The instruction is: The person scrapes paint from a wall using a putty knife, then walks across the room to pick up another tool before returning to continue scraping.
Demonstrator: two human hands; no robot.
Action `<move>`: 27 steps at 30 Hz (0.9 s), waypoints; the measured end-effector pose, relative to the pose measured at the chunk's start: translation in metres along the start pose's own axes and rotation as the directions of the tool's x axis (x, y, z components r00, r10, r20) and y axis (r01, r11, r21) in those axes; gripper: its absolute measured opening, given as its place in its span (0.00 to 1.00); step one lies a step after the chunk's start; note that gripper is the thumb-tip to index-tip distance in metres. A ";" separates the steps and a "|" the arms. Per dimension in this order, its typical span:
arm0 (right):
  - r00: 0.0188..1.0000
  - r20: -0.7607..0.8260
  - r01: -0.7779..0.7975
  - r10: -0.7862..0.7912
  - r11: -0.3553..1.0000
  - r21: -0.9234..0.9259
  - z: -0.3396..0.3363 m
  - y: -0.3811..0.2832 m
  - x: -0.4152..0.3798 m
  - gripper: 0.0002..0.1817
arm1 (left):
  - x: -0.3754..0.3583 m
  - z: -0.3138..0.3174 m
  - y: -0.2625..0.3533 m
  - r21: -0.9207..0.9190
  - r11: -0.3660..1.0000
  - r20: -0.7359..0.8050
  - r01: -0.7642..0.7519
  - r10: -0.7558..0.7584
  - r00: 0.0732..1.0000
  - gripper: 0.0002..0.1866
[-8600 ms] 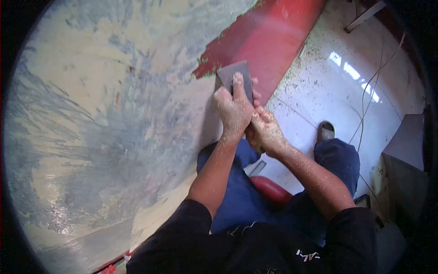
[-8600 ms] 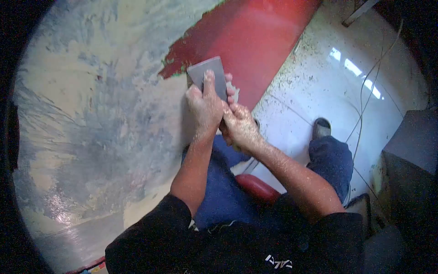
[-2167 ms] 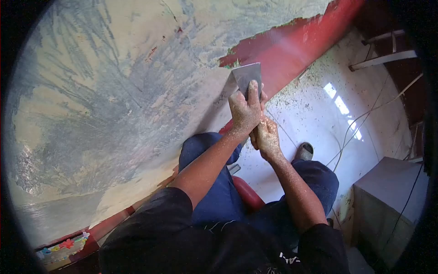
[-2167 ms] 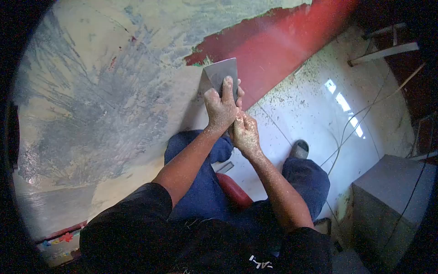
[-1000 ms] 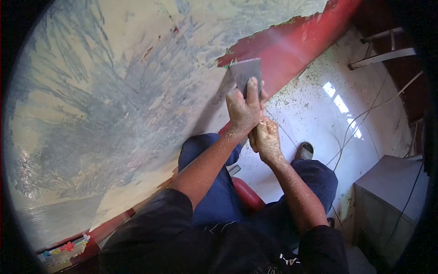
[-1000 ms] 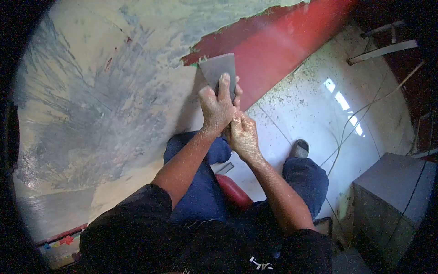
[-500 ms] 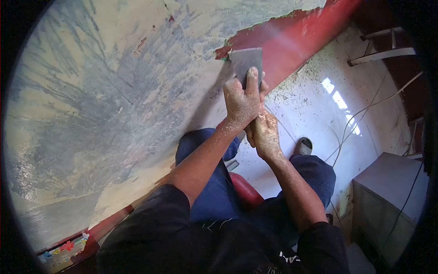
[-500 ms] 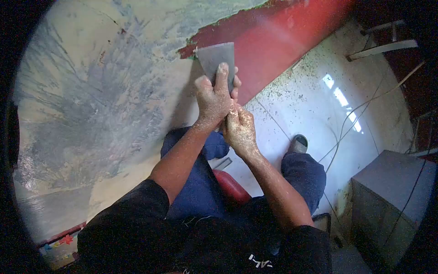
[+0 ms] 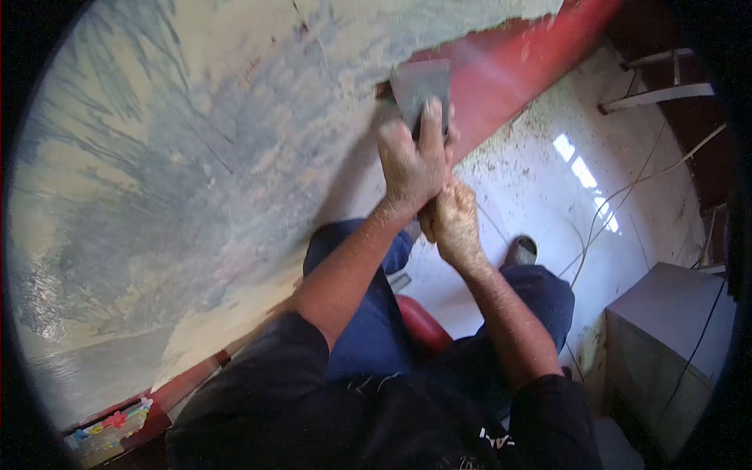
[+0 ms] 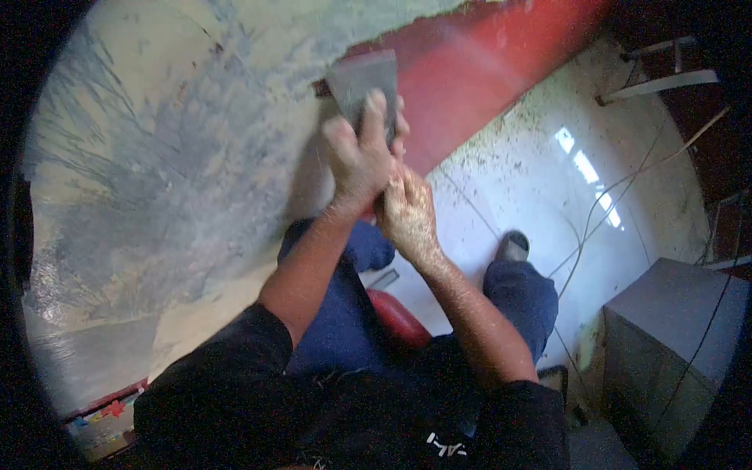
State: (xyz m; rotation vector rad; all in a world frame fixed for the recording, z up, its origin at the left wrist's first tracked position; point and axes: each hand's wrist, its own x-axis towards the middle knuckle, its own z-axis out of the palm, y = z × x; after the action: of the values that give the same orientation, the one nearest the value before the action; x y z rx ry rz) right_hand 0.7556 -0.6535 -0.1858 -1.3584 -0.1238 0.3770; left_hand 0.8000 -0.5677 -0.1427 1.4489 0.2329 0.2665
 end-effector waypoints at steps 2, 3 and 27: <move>0.965 -0.079 0.241 -0.252 0.962 -0.128 0.002 0.020 0.000 0.23 | -0.007 0.001 -0.018 0.033 0.999 -0.020 -0.008 0.009 1.000 0.18; 0.921 -0.116 0.344 -0.371 0.916 -0.206 0.004 0.029 0.000 0.26 | -0.007 0.002 -0.013 0.053 0.998 0.003 0.017 -0.017 1.000 0.18; 0.988 -0.015 -0.149 0.154 0.974 0.173 -0.004 0.040 0.004 0.26 | -0.005 -0.008 -0.049 0.174 0.985 -0.078 -0.001 0.015 0.997 0.17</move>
State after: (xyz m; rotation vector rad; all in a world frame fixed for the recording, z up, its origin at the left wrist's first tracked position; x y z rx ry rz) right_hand 0.7527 -0.6497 -0.2258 -1.2056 0.0362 0.4856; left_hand 0.7944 -0.5669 -0.1923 1.6143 0.3208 0.3169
